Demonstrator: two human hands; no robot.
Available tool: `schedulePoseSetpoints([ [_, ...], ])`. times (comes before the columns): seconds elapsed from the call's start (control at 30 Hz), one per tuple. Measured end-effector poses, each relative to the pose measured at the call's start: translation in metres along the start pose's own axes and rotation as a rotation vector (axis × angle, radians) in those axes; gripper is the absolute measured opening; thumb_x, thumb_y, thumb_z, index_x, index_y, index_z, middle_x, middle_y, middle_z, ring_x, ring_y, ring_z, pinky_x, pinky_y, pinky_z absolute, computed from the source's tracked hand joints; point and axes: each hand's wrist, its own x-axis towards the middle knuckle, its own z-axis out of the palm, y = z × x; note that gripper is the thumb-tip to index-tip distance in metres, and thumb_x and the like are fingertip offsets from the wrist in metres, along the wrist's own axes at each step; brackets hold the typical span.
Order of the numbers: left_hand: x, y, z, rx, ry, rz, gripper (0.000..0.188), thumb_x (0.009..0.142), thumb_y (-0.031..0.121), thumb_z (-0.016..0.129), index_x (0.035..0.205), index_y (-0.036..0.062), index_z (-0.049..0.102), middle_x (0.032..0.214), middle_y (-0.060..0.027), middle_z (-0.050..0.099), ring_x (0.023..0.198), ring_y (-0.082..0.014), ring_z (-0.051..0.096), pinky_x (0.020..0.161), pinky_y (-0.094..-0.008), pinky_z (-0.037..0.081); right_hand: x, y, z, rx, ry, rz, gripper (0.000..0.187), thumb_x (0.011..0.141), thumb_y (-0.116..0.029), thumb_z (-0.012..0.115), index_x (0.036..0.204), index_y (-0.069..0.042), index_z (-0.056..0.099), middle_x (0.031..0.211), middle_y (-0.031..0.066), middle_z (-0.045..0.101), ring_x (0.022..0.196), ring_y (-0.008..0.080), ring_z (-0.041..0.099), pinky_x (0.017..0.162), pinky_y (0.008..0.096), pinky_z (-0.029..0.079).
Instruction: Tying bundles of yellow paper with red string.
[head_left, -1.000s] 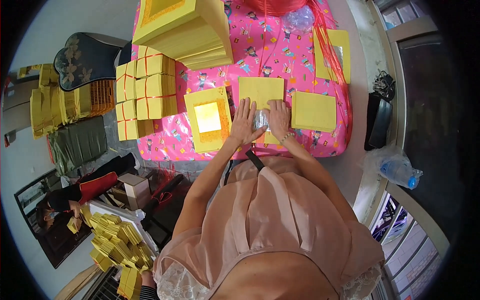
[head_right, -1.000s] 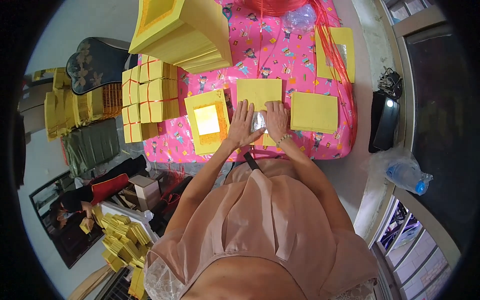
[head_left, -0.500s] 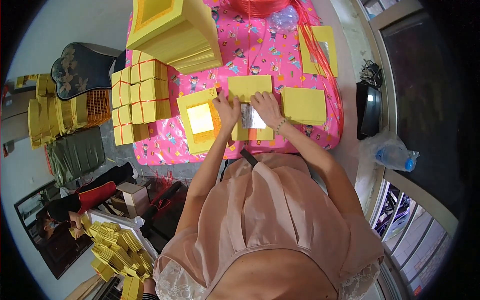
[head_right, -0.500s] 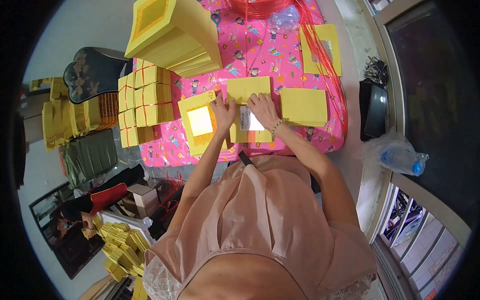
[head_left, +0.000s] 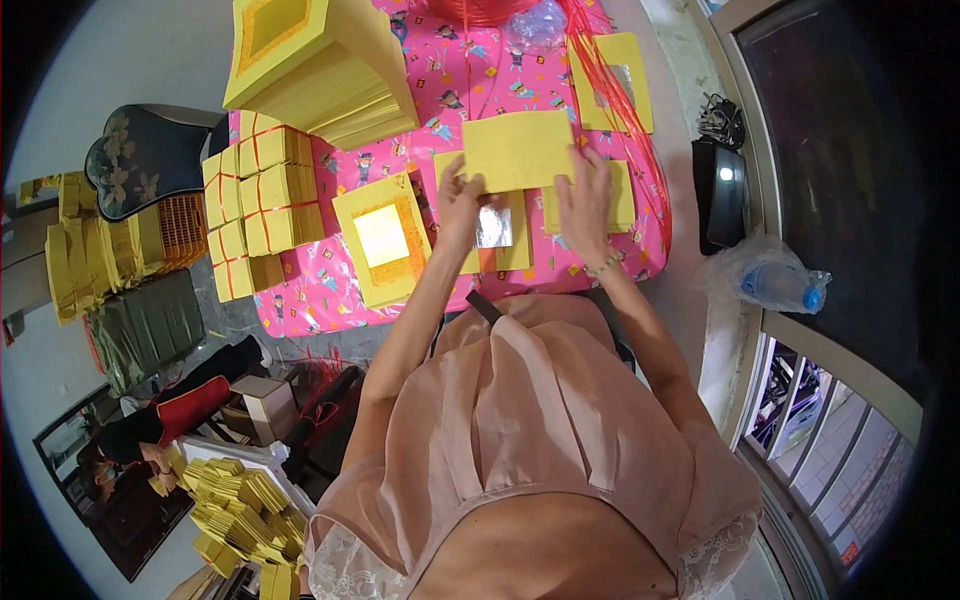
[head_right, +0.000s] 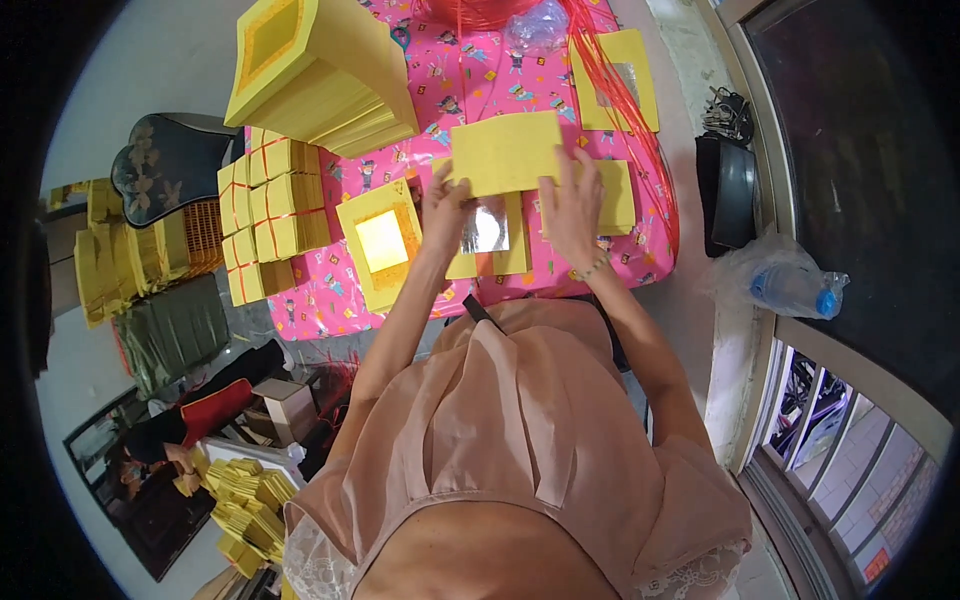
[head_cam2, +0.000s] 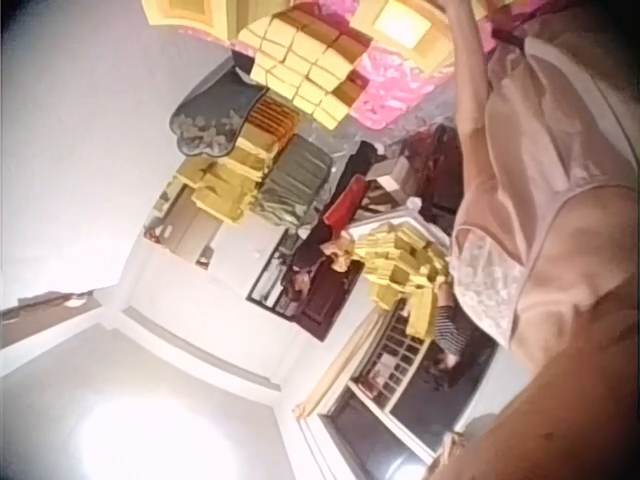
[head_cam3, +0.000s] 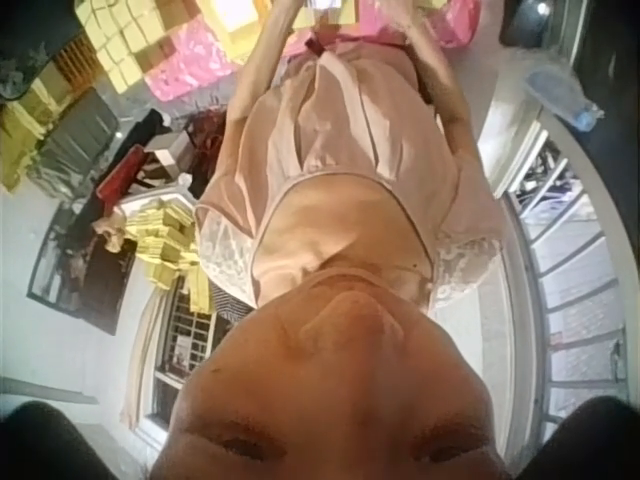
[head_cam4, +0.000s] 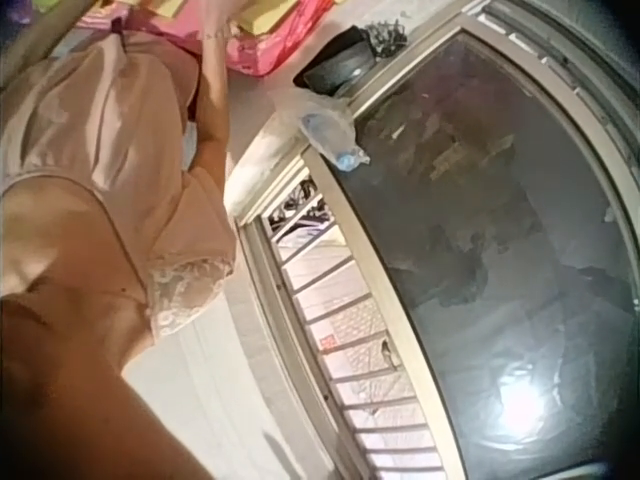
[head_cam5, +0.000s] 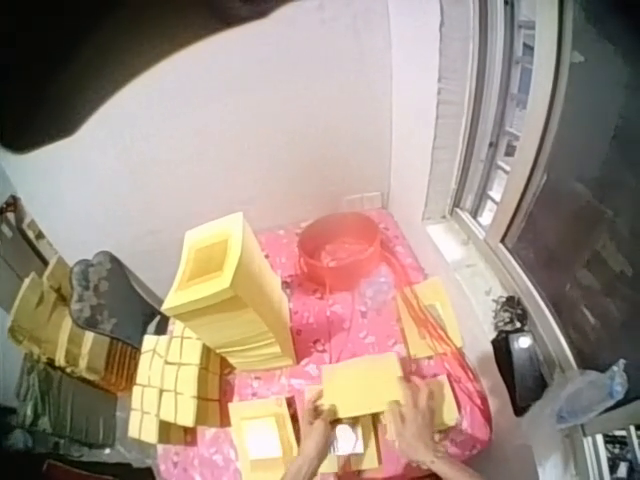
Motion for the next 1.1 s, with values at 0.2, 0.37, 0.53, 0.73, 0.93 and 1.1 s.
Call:
schedulePoseSetpoints([
  [0.2,-0.008,-0.047,0.035,0.052,-0.215,-0.173,0.033,0.090,0.003,0.059,0.121,0.0006,0.052,0.091,-0.0066,0.067,0.071,-0.0130,0.064,0.064,-0.0259,0.054,-0.040,0.056,-0.020,0.272,-0.015,0.382,0.040,0.095,-0.016,0.052,0.132,-0.004,0.043,0.116,0.0222,0.047,0.108,0.0419,0.051,0.088,0.0460,0.044],
  [0.37,0.001,-0.097,0.035,0.497,-0.265,-0.101,0.029,0.084,0.008,0.067,0.110,-0.0020,0.061,0.085,-0.0078,0.070,0.071,-0.0124,0.065,0.065,-0.0264,0.053,-0.064,0.091,-0.009,0.124,-0.022,0.335,0.039,0.093,-0.012,0.055,0.129,-0.003,0.044,0.111,0.0220,0.047,0.102,0.0421,0.053,0.082,0.0474,0.045],
  [0.53,0.002,-0.103,0.041,0.742,-0.229,-0.048,0.036,0.077,0.015,0.073,0.107,-0.0014,0.064,0.086,-0.0111,0.071,0.076,-0.0184,0.068,0.070,-0.0318,0.054,-0.076,0.108,0.007,0.120,-0.049,0.375,0.039,0.091,-0.010,0.056,0.128,-0.004,0.045,0.110,0.0227,0.046,0.103,0.0422,0.052,0.083,0.0476,0.044],
  [0.73,0.001,-0.106,0.040,0.880,-0.216,0.021,0.038,0.073,0.016,0.075,0.105,-0.0013,0.064,0.084,-0.0125,0.070,0.075,-0.0210,0.068,0.070,-0.0333,0.054,-0.083,0.109,0.015,0.125,-0.079,0.419,0.041,0.089,-0.008,0.057,0.128,-0.004,0.044,0.109,0.0229,0.046,0.103,0.0415,0.050,0.085,0.0472,0.043],
  [0.93,-0.008,-0.102,0.046,0.920,-0.182,0.097,0.040,0.073,0.014,0.077,0.106,-0.0014,0.061,0.083,-0.0115,0.069,0.072,-0.0196,0.068,0.068,-0.0332,0.055,-0.084,0.108,0.019,-0.079,-0.117,0.381,0.041,0.087,-0.010,0.060,0.126,-0.004,0.047,0.110,0.0213,0.048,0.104,0.0386,0.047,0.090,0.0476,0.040],
  [1.1,-0.012,-0.099,0.042,0.946,-0.101,0.499,0.045,0.073,0.020,0.077,0.106,-0.0049,0.058,0.081,-0.0163,0.066,0.070,-0.0264,0.067,0.066,-0.0374,0.053,-0.079,0.111,0.013,-0.125,-0.119,0.353,0.040,0.087,-0.012,0.061,0.123,-0.004,0.049,0.110,0.0204,0.050,0.103,0.0381,0.047,0.090,0.0478,0.038],
])
